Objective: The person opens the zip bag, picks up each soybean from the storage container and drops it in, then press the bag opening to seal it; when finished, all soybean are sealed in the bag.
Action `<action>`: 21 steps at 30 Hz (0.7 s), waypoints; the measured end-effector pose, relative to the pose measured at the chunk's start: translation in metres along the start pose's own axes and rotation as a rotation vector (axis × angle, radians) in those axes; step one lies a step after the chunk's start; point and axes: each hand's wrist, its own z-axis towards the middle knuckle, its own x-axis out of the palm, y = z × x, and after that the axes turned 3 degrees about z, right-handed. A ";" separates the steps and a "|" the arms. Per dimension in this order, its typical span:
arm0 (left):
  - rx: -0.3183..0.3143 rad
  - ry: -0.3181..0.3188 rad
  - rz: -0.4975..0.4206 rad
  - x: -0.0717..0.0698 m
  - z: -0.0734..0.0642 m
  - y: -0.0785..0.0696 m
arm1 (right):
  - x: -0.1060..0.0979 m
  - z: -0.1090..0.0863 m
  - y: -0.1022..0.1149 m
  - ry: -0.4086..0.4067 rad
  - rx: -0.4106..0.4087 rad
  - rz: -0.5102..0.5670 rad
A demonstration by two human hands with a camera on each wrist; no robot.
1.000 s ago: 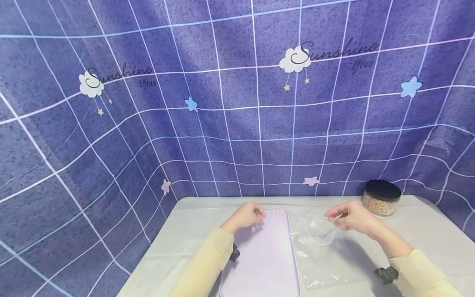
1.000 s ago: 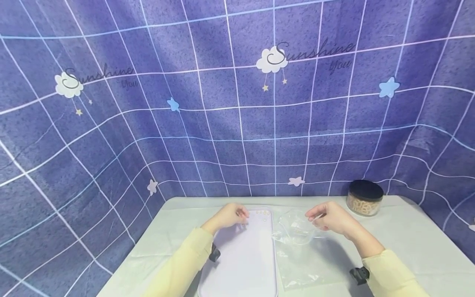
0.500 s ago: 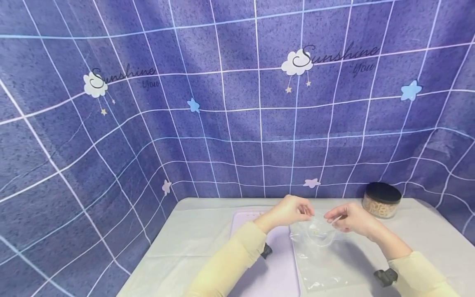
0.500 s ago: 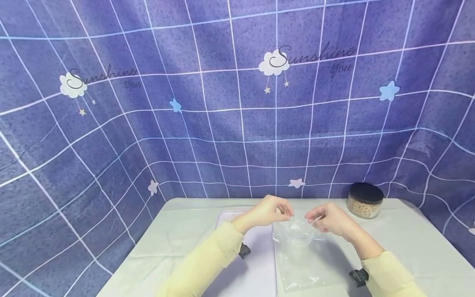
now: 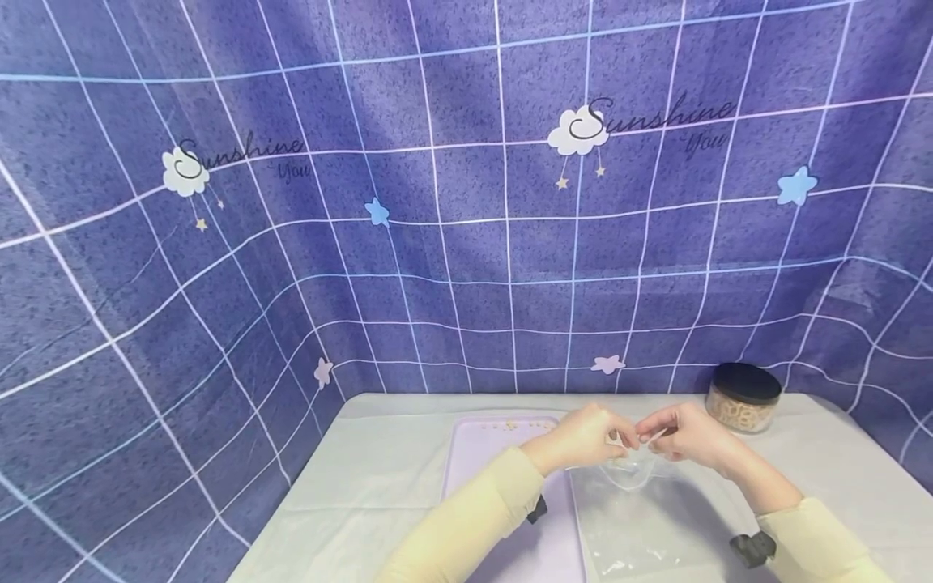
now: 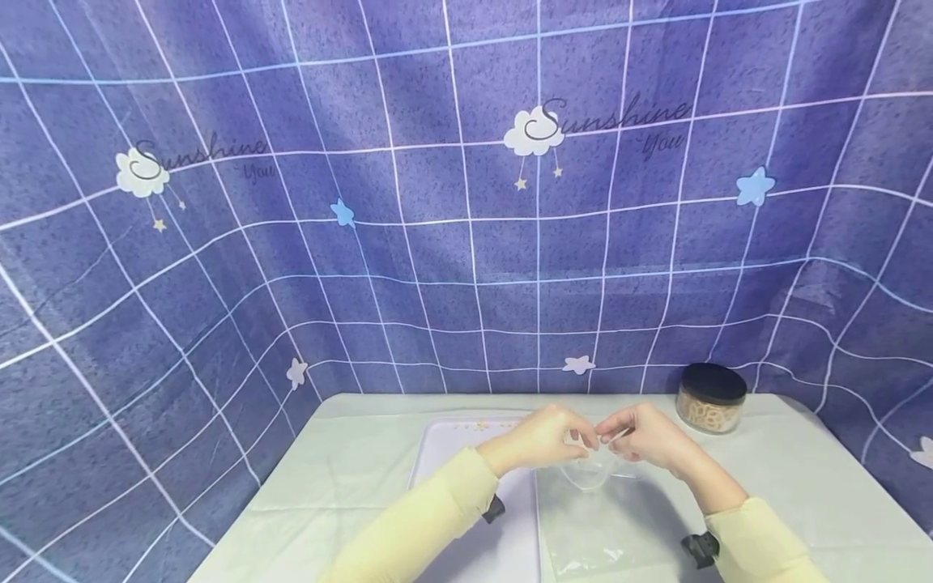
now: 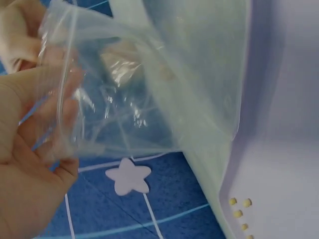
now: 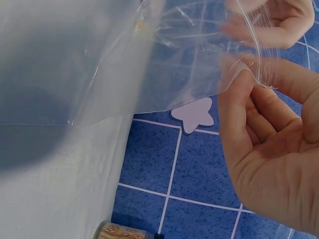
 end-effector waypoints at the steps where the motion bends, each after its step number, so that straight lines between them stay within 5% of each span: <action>1: -0.010 -0.034 -0.035 0.000 -0.002 0.003 | 0.000 0.000 -0.001 0.003 0.000 0.000; 8: -0.158 -0.280 -0.245 -0.014 -0.024 0.036 | 0.001 0.000 -0.002 0.000 0.024 0.012; 13: -0.317 -0.313 -0.316 -0.015 -0.048 0.067 | 0.001 -0.001 -0.002 0.000 0.032 0.021; 21: -0.515 -0.322 -0.210 -0.006 -0.092 0.120 | 0.000 0.000 -0.002 -0.007 0.032 0.019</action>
